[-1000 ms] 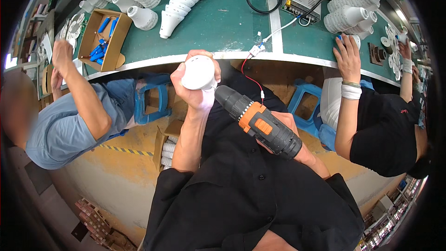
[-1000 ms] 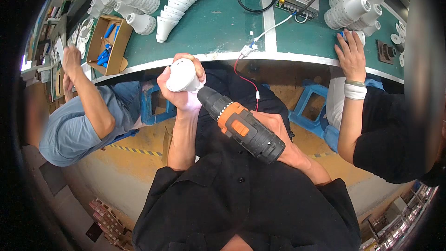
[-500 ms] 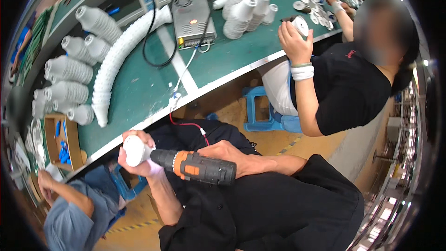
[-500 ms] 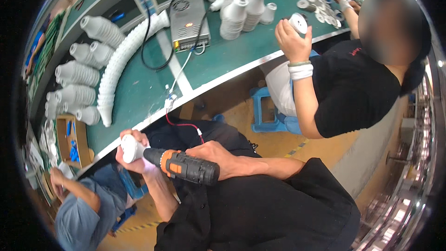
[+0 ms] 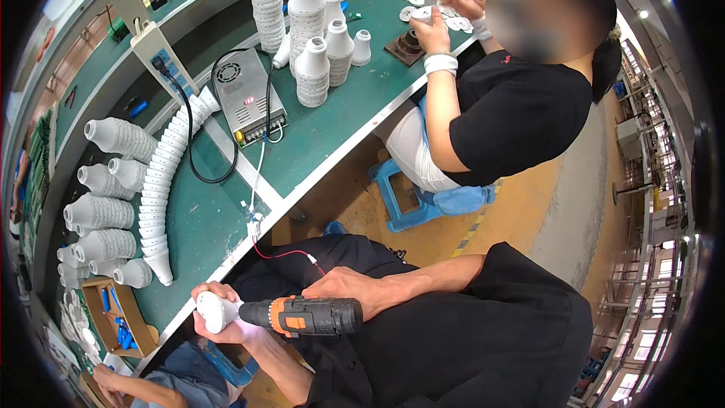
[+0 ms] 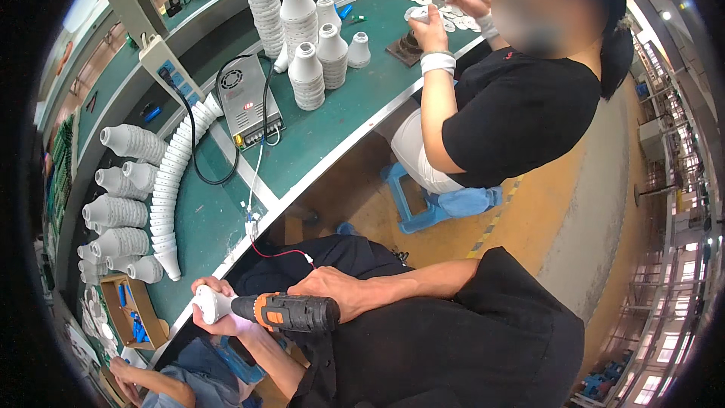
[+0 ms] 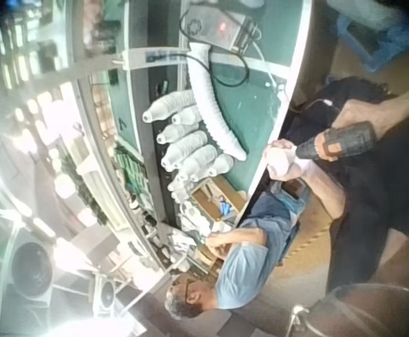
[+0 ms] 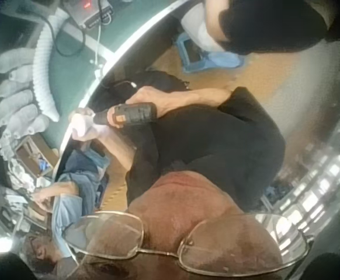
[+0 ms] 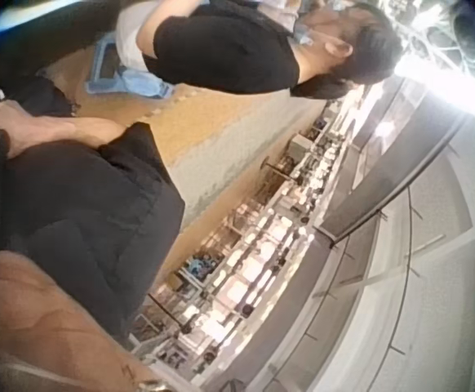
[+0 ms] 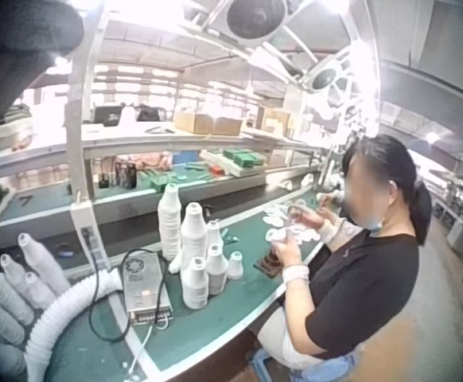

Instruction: Using a power drill to assemble and test LED light bulb components on a factory line.

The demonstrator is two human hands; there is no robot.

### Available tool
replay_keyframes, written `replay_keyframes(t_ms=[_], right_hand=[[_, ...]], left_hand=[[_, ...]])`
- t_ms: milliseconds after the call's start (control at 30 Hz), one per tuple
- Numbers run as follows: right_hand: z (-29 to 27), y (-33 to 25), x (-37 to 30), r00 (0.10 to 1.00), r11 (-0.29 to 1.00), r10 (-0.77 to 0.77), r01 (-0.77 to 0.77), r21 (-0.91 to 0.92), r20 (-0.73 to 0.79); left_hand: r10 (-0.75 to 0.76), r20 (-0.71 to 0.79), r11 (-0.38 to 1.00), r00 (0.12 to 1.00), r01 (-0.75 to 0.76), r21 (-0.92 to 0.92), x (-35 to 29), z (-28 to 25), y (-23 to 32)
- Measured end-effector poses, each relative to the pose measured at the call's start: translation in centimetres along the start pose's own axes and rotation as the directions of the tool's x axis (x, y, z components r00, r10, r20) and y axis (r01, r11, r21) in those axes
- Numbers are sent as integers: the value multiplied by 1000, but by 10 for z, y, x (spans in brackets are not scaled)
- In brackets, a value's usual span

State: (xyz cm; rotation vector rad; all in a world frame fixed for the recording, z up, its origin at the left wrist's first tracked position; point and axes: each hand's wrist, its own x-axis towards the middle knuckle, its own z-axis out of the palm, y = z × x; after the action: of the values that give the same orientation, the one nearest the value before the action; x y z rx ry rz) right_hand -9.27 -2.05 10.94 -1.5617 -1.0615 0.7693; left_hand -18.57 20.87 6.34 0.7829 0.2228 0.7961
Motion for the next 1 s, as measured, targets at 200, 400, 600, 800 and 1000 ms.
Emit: replay_keyframes(t_ms=[200, 400, 600, 800, 1000], right_hand=[[2, 3, -2, 1000, 1000, -15, 15, -4, -11], [2, 3, -2, 1000, 1000, 8, -8, 22, 2], [3, 5, -2, 1000, 1000, -18, 18, -8, -8], [1, 2, -3, 1000, 1000, -7, 7, 18, -8], [2, 5, -3, 1000, 1000, -11, 12, 24, -16]], left_hand=[[-18, -13, 1000, 1000, 17, -23, 1, -4, 1], [-23, -6, 1000, 1000, 22, -14, 2, -7, 2], [-28, -46, 999, 999, 27, -23, 1, -4, 3], [-14, -84, 1000, 996, 12, -27, 4, -11, -1], [-30, -82, 1000, 996, 29, -10, 5, -8, 1]])
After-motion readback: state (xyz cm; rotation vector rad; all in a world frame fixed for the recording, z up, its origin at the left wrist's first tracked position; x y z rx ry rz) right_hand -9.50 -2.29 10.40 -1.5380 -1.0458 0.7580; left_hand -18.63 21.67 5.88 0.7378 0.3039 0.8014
